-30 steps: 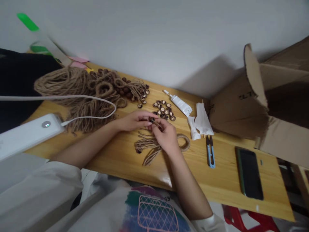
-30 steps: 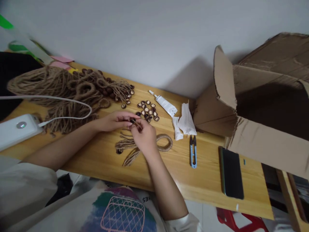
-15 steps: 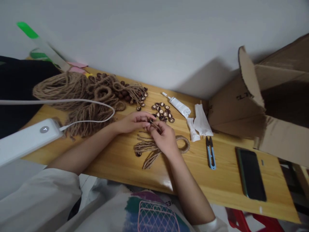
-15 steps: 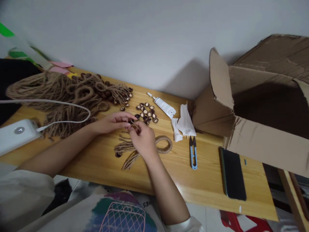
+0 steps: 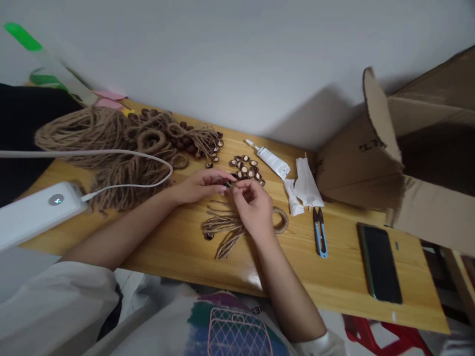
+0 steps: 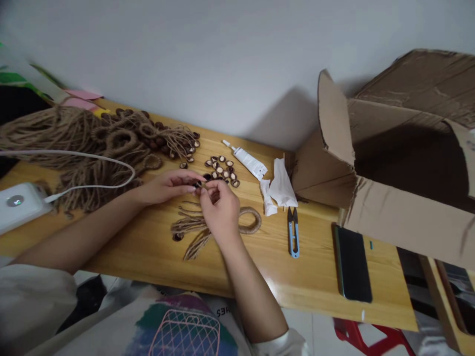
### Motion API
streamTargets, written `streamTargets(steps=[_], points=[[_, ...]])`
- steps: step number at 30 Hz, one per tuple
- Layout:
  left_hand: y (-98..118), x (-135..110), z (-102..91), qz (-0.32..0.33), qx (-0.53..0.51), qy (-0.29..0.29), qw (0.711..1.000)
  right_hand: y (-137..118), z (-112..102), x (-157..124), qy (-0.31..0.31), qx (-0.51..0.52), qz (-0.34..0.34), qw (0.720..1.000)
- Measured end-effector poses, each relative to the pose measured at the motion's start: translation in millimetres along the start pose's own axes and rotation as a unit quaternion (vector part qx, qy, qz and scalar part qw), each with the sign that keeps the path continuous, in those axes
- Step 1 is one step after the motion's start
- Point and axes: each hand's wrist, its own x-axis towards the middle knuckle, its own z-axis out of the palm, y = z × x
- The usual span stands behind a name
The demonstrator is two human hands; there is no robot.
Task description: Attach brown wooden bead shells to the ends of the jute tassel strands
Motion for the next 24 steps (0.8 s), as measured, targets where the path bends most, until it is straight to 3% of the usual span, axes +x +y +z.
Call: streamTargets(steps=[10,24], points=[[-2.4,-0.6,-3.6,0.037,0.088,-0.030,0.995,1.8,1.9,4.0,-0.076,0.061,0.064,0.993],[0.3,-1.8,-3.6,0.042,0.168,-0.035,0.984,1.7,3.5,4.4,-0.081,0.101,0.108,0.986]])
